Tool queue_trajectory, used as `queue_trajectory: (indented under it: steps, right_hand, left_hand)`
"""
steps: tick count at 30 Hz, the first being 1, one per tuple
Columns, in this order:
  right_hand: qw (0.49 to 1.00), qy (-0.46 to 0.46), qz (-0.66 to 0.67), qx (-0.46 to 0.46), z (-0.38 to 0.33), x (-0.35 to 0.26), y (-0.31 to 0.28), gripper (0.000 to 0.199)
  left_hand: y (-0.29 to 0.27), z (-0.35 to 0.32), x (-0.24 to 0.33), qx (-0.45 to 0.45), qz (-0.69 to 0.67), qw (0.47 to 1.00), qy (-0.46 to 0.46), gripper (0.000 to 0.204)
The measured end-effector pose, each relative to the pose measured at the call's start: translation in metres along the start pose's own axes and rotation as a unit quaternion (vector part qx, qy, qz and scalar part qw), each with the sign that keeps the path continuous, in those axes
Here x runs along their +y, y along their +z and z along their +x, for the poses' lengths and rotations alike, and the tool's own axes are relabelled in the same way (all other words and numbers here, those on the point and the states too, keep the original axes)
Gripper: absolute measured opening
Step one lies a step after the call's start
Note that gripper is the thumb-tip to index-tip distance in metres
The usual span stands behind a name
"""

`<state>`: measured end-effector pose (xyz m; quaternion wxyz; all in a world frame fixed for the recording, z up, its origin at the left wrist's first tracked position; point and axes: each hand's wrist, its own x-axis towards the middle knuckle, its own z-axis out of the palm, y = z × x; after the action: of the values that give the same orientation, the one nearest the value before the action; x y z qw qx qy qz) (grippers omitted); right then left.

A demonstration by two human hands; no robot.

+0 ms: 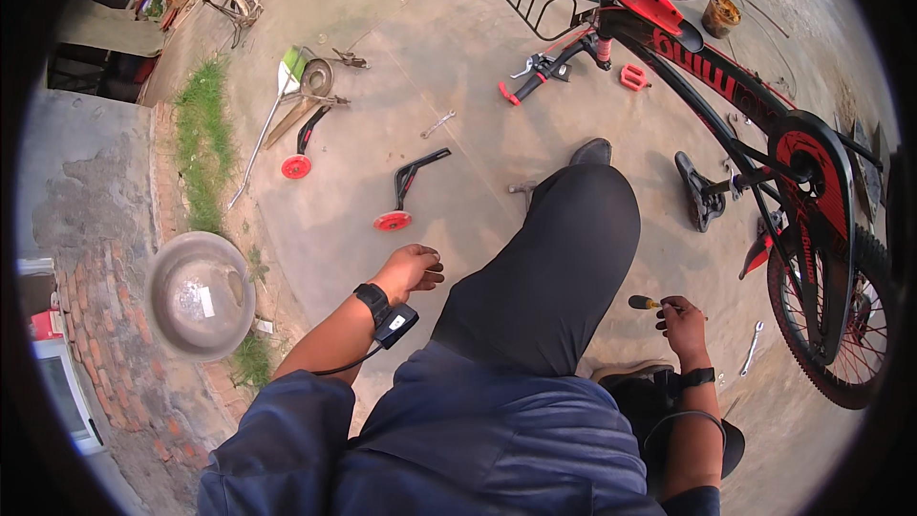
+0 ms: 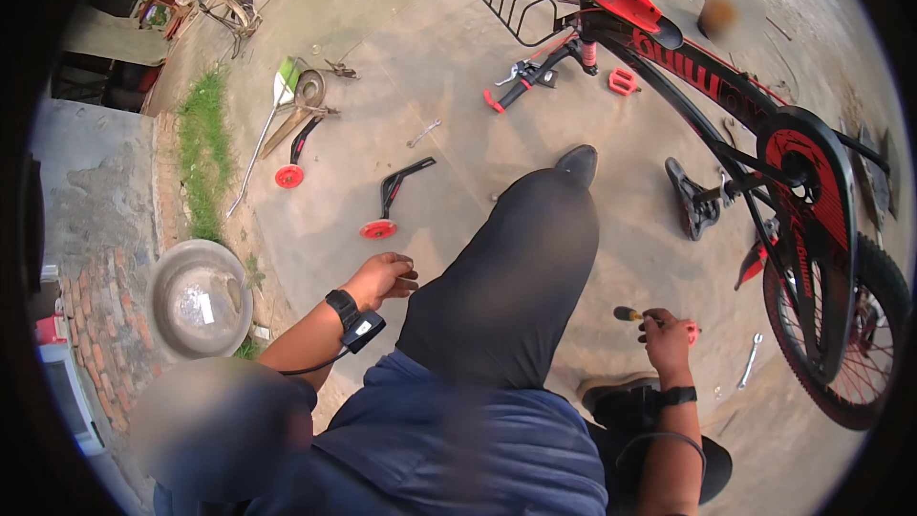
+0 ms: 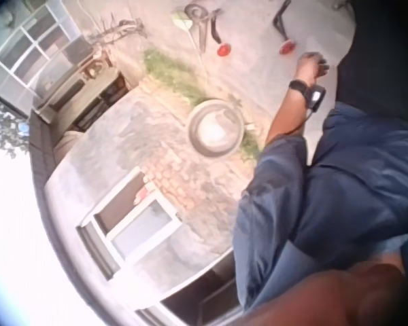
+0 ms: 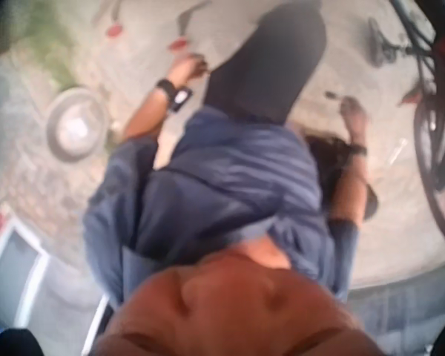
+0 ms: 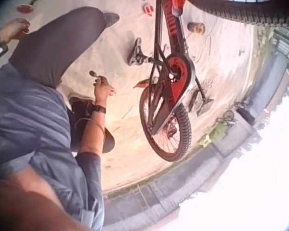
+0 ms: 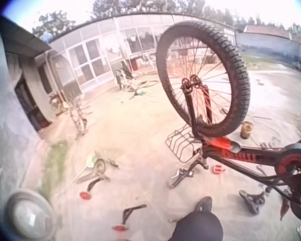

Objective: The person walks to a bicycle lying upside down in a yard and sits on a small stool. Using a screwdriver, they tighten screws on the rear mudguard. They then attach a red training wheel to the rear axle bracket and secure it with a bolt.

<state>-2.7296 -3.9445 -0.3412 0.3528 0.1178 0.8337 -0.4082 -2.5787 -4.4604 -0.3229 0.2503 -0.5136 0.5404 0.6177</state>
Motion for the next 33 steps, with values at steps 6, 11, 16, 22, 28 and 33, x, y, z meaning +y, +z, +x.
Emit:
queue_trajectory:
  steps: [6, 11, 16, 22, 28, 33]
  right_hand:
    - [0.994, 0.078, 0.007, -0.072, 0.011, -0.01, 0.042, 0.024]
    - [0.992, 0.095, 0.05, -0.068, 0.02, -0.021, 0.051, 0.024]
    - [0.988, 0.106, 0.071, -0.086, 0.034, -0.01, 0.052, 0.025]
    - [0.989, 0.124, 0.026, -0.076, 0.033, -0.032, 0.053, 0.029]
    - [0.989, 0.1, 0.011, -0.106, 0.04, -0.046, 0.053, 0.034]
    - [0.99, 0.091, 0.019, -0.103, 0.046, -0.045, 0.052, 0.037]
  left_hand:
    - [-0.015, 0.059, -0.021, 0.069, 0.084, 0.993, 0.035, 0.041]
    - [-0.062, 0.11, -0.032, 0.204, 0.335, 0.905, 0.166, 0.048]
    - [-0.082, 0.123, -0.005, 0.198, 0.441, 0.863, 0.144, 0.054]
    - [-0.099, 0.148, -0.009, 0.239, 0.473, 0.843, 0.093, 0.064]
    - [-0.12, 0.179, -0.018, 0.225, 0.484, 0.842, 0.079, 0.067]
    - [-0.128, 0.191, -0.016, 0.193, 0.514, 0.833, 0.066, 0.057]
